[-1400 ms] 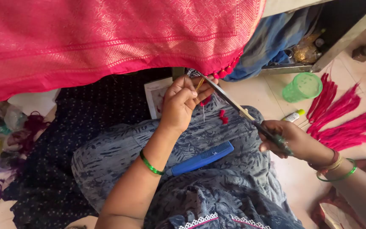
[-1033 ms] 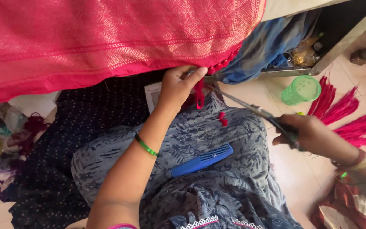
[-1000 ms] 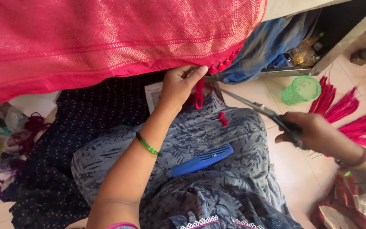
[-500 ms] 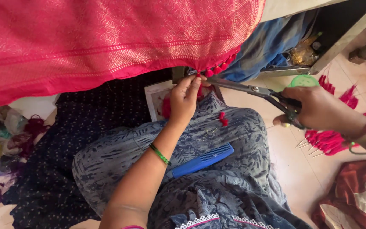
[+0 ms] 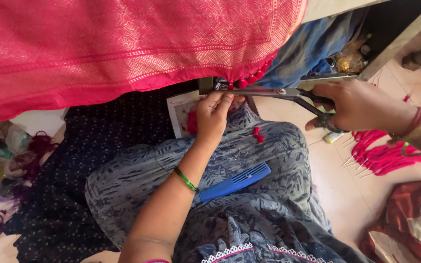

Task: Attaching red decorative tassels to the edge of a pink saree or fabric.

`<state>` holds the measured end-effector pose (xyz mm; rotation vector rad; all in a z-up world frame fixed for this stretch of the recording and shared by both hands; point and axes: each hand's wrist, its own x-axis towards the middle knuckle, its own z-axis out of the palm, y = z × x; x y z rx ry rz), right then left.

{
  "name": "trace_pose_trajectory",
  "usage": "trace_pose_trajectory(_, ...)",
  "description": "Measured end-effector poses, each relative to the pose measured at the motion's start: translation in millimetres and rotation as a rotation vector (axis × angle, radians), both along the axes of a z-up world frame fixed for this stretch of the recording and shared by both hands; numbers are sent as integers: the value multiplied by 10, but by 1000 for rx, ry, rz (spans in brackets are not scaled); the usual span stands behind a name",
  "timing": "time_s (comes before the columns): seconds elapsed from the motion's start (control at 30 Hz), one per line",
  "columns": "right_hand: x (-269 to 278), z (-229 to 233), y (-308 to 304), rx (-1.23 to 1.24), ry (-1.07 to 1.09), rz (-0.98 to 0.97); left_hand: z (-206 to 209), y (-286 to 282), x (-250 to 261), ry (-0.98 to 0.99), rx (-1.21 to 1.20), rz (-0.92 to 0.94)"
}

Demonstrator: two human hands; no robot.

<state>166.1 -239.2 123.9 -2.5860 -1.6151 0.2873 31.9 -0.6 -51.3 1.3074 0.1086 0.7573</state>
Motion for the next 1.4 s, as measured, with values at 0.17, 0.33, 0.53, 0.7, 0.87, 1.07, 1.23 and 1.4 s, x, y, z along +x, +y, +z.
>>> trace_pose_trajectory(0.17,-47,116,158,-69,-31,57,2,0,-2,61,28,47)
trace_pose_trajectory(0.33,-71,57,231,-17,32,148,-37,18,-11,37,24,47)
trace_pose_trajectory(0.53,-85,-29,200,-56,56,114,-4,27,-29,60,44,43)
trace_pose_trajectory(0.7,-11,-199,26,-14,3,41,44,33,-26,120,99,110)
trace_pose_trajectory(0.87,-72,-440,-202,46,189,31,-153,240,-93,149,25,85)
trace_pose_trajectory(1.07,-344,-1639,-615,-56,516,202,-218,463,-295,177,-98,31)
trace_pose_trajectory(1.23,-488,-2225,-520,-119,714,369,-105,420,-484,221,-91,0)
trace_pose_trajectory(1.4,-633,-1998,299,495,510,108,433,209,-691,193,-156,-136)
